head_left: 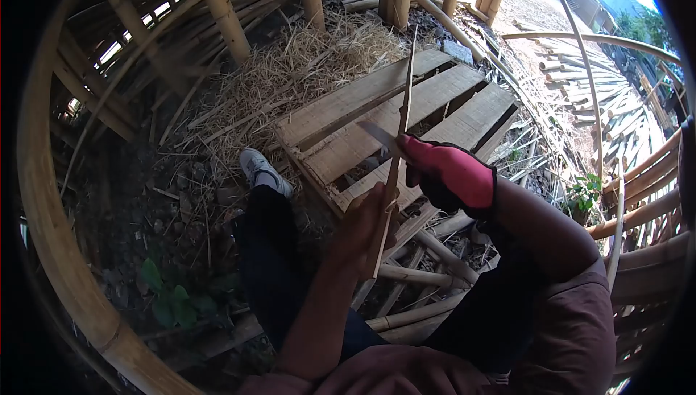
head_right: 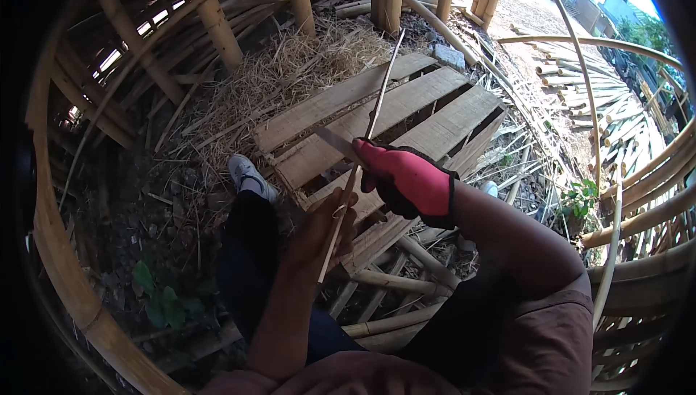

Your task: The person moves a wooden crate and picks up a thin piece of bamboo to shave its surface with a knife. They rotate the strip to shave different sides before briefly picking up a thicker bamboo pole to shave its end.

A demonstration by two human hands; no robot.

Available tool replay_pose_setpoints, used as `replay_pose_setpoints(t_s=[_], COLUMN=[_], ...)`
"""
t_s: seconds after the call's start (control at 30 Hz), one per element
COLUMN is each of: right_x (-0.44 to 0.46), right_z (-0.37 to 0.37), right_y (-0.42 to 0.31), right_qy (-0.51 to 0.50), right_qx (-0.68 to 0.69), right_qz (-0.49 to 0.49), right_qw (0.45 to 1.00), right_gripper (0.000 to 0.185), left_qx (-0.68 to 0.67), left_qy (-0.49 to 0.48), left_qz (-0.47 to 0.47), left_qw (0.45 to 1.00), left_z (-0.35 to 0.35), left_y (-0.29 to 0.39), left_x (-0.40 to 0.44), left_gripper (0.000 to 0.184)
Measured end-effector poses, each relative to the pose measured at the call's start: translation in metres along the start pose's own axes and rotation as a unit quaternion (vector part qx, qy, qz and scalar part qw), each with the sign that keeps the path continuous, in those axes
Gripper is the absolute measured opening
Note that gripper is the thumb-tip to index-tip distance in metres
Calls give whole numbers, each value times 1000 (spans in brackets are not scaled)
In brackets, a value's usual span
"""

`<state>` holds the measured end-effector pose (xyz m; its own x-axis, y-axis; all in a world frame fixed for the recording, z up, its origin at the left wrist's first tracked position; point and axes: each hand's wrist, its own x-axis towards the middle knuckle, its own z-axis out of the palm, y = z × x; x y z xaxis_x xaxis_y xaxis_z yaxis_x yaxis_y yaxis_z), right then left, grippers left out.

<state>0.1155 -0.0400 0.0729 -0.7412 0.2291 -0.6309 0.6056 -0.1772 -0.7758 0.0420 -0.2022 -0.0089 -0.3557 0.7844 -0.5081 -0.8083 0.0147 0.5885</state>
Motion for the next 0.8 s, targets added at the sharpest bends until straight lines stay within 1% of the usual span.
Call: replay_pose_setpoints(t_s=[0.07,0.1,0.17,0.2,0.27,0.3,0.33,0.37,0.4,0.43,0.47,0.5,0.57,0.6,0.63,0.67,0.7,0.73,0.77,0.8], right_x=[3,0,-7,-6,-4,-4,-6,-7,-8,-9,-10,-9,-8,-7,-8,-8,-14,-14,-13,-13], right_z=[-6,-4,1,0,-5,-4,-2,-2,-2,-1,-1,0,3,2,2,2,3,4,2,2], right_y=[2,2,5,8,14,13,11,9,11,14,18,19,22,26,27,28,28,24,19,14], right_qy=[33,35,39,38,-6,-7,49,106,107,110,114,114,75,75,35,-7,-26,-25,-48,-69], right_qx=[-19,-19,-50,-50,-84,-83,-196,-305,-305,-287,-268,-269,-263,-263,-336,-402,-331,-330,-210,-78], right_qz=[-38,-41,-24,-23,-51,-52,-130,-205,-205,-241,-277,-276,-235,-234,-339,-437,-378,-378,-189,12], right_qw=[999,998,998,998,995,995,971,924,924,920,916,916,933,933,878,804,864,865,958,995], right_gripper=[60,60,59,59,55,55,49,44,44,39,34,34,31,31,30,30,36,36,41,48], left_qx=[-14,-11,2,2,-15,-14,-31,-48,-48,-27,-6,-7,-31,-31,-4,23,24,41,59,59], left_qy=[-38,-41,11,12,-13,-12,-34,-57,-58,-66,-73,-74,-81,-81,-48,-14,-14,9,31,30], left_qz=[18,20,31,31,34,35,34,32,33,43,52,52,54,54,50,47,47,36,24,23], left_qw=[999,999,999,999,999,999,998,997,997,997,996,996,995,995,998,999,999,998,998,998], left_z=[-2,0,3,3,2,-1,-5,-7,-8,-7,-6,-7,-7,-7,-6,-5,-2,3,6,5], left_y=[0,2,2,2,3,3,3,3,4,5,6,6,5,5,5,5,6,8,8,5], left_x=[3,2,-1,-2,-4,-3,-1,0,-1,-4,-6,-7,-9,-8,-7,-6,-7,-10,-11,-9], left_gripper=[37,37,37,37,36,36,34,32,32,30,32,32,32,32,32,33,33,33,34,34])
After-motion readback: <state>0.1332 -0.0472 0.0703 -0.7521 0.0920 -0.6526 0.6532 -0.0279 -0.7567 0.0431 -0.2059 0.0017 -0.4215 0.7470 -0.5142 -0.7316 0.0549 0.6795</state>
